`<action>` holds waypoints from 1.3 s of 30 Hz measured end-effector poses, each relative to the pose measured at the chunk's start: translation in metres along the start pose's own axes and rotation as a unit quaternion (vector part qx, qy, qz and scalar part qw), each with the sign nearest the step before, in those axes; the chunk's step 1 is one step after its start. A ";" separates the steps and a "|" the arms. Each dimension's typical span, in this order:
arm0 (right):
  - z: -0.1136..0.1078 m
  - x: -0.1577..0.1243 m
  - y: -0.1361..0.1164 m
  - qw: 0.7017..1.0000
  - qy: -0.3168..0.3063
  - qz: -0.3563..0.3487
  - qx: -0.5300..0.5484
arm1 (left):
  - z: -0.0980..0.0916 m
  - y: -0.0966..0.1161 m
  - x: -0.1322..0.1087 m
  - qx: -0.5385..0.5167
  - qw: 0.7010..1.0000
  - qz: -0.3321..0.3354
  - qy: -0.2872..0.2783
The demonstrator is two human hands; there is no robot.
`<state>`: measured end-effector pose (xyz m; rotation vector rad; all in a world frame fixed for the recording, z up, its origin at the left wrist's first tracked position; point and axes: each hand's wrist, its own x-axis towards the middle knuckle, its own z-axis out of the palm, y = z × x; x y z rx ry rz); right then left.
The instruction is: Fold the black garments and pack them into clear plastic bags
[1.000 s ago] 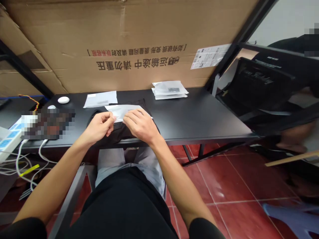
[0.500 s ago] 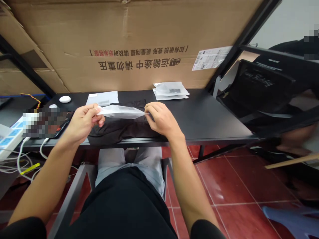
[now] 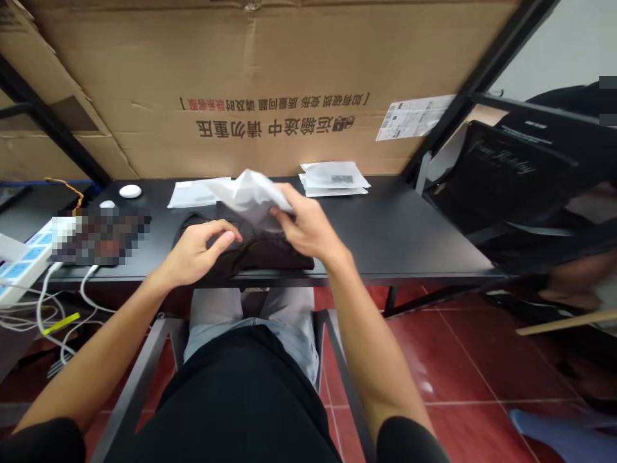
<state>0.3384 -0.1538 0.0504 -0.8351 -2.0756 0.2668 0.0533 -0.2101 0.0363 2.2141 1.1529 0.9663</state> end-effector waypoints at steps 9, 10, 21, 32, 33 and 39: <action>-0.103 0.070 0.148 0.947 0.057 0.043 -0.313 | 0.025 -0.060 -0.010 0.287 0.951 -0.063 -0.101; -0.102 0.069 0.166 0.935 0.014 0.079 -0.344 | 0.025 -0.061 -0.010 0.291 0.949 -0.065 -0.105; -0.082 0.054 0.228 0.886 -0.225 0.214 -0.344 | 0.012 -0.067 -0.008 0.276 0.949 -0.048 -0.145; -0.041 0.072 0.172 0.968 -0.150 -0.045 -0.197 | -0.020 -0.073 0.021 0.232 0.956 0.011 -0.181; -0.029 0.074 0.164 0.966 -0.172 -0.047 -0.185 | -0.026 -0.075 0.031 0.228 0.958 0.017 -0.171; 0.038 0.076 0.143 0.936 -0.266 0.012 -0.229 | -0.039 -0.100 0.096 0.340 0.937 -0.065 -0.052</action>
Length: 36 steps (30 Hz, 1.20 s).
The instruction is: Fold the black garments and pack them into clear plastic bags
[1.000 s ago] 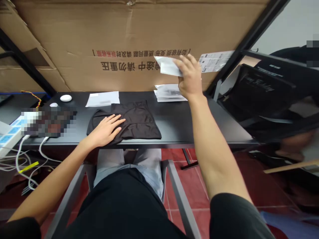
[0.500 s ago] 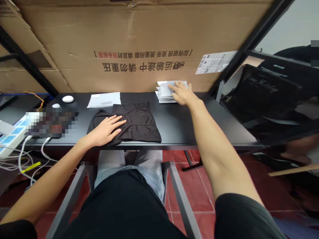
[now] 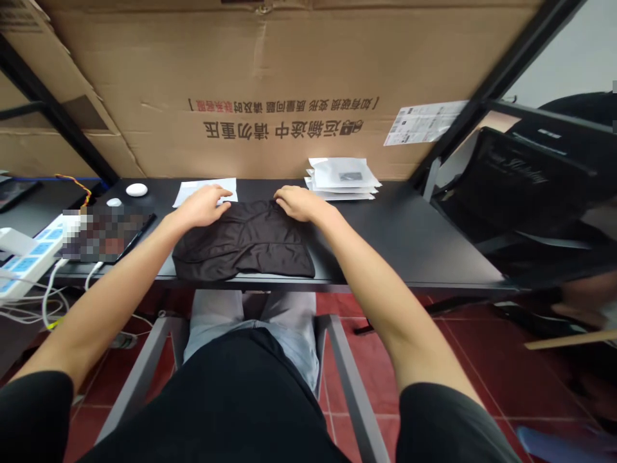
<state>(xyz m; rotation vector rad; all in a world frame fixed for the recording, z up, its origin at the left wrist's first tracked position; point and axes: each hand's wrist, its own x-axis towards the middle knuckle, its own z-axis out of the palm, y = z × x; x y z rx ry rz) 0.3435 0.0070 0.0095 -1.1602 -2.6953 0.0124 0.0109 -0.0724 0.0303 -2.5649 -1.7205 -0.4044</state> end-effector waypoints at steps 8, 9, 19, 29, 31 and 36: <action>0.016 0.009 0.007 0.999 0.006 0.040 -0.015 | 0.020 -0.012 0.022 -0.011 0.999 -0.035 0.024; 0.013 0.007 0.007 0.999 0.023 0.034 -0.003 | 0.018 -0.012 0.021 -0.019 0.999 -0.029 0.038; -0.008 -0.067 -0.027 0.989 0.124 -0.004 0.085 | -0.007 0.006 -0.043 -0.061 0.994 0.089 0.035; -0.007 -0.147 -0.057 0.991 0.019 -0.056 0.117 | -0.005 0.014 -0.130 -0.105 0.985 0.105 -0.094; -0.008 -0.160 -0.059 0.990 -0.013 -0.065 0.126 | -0.004 0.009 -0.145 -0.088 0.984 0.109 -0.113; 0.002 -0.183 -0.069 0.991 -0.052 -0.079 0.091 | 0.008 0.002 -0.168 -0.053 0.982 0.125 -0.130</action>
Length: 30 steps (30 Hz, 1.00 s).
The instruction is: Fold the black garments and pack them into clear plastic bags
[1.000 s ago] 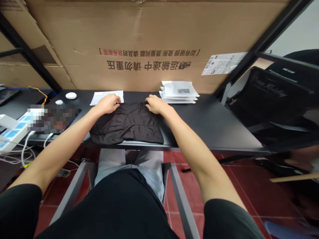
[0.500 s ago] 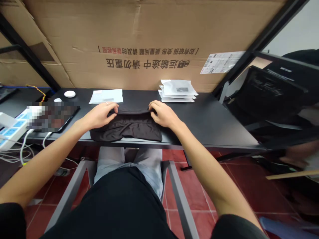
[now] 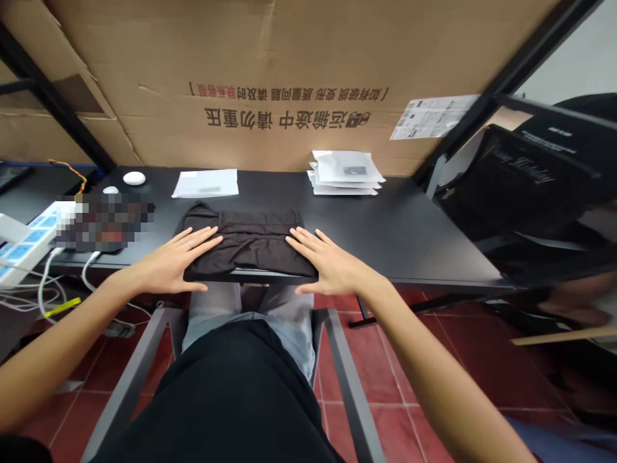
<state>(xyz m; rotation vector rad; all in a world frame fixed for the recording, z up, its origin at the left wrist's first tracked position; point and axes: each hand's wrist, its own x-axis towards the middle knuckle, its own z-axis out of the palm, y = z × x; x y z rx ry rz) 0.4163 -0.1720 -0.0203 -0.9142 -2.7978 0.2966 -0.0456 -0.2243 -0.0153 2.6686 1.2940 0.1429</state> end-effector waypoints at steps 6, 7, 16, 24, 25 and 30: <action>0.002 -0.010 -0.011 0.999 0.021 0.025 0.010 | -0.016 -0.005 -0.006 -0.077 0.997 0.010 -0.022; -0.001 -0.009 -0.011 0.999 0.027 0.029 0.023 | -0.022 -0.007 -0.005 -0.100 0.995 0.013 -0.026; -0.030 0.042 0.016 0.960 0.125 0.248 0.048 | -0.045 -0.045 0.027 -0.218 0.960 -0.148 0.091; -0.018 0.071 0.018 0.926 0.054 0.361 -0.094 | -0.024 -0.031 0.044 0.004 0.916 -0.364 0.168; -0.017 0.071 0.015 0.918 0.044 0.378 -0.111 | -0.024 -0.026 0.044 0.036 0.911 -0.379 0.160; -0.018 0.065 0.009 0.898 0.105 0.409 -0.125 | -0.026 -0.011 0.031 0.066 0.903 -0.406 0.120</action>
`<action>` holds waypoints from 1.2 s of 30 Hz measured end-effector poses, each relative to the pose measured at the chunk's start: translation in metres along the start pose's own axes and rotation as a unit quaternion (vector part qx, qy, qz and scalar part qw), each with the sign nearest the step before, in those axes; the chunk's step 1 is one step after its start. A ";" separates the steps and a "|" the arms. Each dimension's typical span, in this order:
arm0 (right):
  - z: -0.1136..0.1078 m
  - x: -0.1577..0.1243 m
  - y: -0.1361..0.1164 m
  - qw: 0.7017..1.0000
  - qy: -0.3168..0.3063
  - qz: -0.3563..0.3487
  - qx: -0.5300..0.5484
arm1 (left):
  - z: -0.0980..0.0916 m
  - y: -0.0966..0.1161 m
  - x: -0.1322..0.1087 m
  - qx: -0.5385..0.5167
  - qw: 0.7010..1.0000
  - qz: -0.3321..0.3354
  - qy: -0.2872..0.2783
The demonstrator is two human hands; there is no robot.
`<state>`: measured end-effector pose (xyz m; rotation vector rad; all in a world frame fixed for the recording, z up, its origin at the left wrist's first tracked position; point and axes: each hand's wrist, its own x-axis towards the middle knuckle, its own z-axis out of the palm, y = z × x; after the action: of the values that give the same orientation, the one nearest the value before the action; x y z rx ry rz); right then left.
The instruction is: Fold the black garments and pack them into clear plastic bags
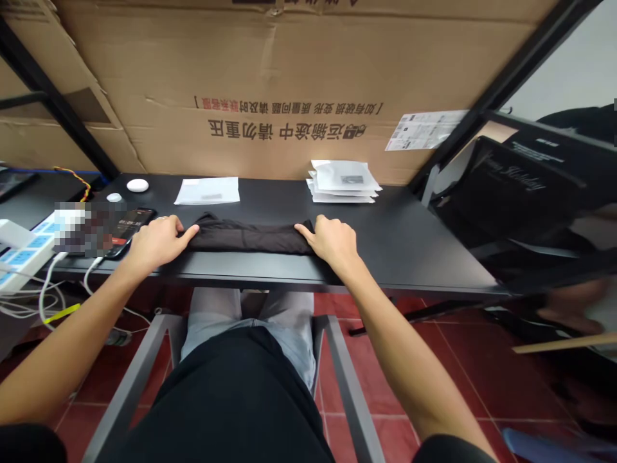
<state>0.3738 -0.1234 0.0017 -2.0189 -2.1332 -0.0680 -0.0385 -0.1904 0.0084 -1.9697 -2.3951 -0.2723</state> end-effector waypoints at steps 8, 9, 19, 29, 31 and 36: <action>0.000 -0.035 -0.059 0.938 0.084 -0.287 0.177 | 0.002 -0.009 -0.012 -0.035 0.999 0.025 -0.028; 0.002 -0.042 -0.072 0.925 0.056 -0.330 0.179 | 0.004 -0.009 -0.010 -0.038 0.998 0.027 -0.031; 0.031 -0.071 -0.132 0.910 -0.029 -0.391 0.136 | 0.005 -0.008 -0.006 -0.124 0.992 0.036 -0.006; 0.034 -0.065 -0.143 0.878 -0.019 -0.439 0.193 | -0.025 0.052 -0.021 -0.162 0.970 0.042 0.175; 0.027 -0.060 -0.128 0.869 -0.005 -0.440 0.225 | -0.025 0.065 -0.023 -0.148 0.970 0.051 0.184; 0.001 -0.045 -0.077 0.887 0.054 -0.368 0.275 | -0.016 0.085 -0.025 -0.142 0.966 0.084 0.199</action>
<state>0.2993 -0.1723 0.0005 -0.8231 -2.3588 0.2738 0.0483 -0.2013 0.0312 -1.9695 -2.0133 -0.9510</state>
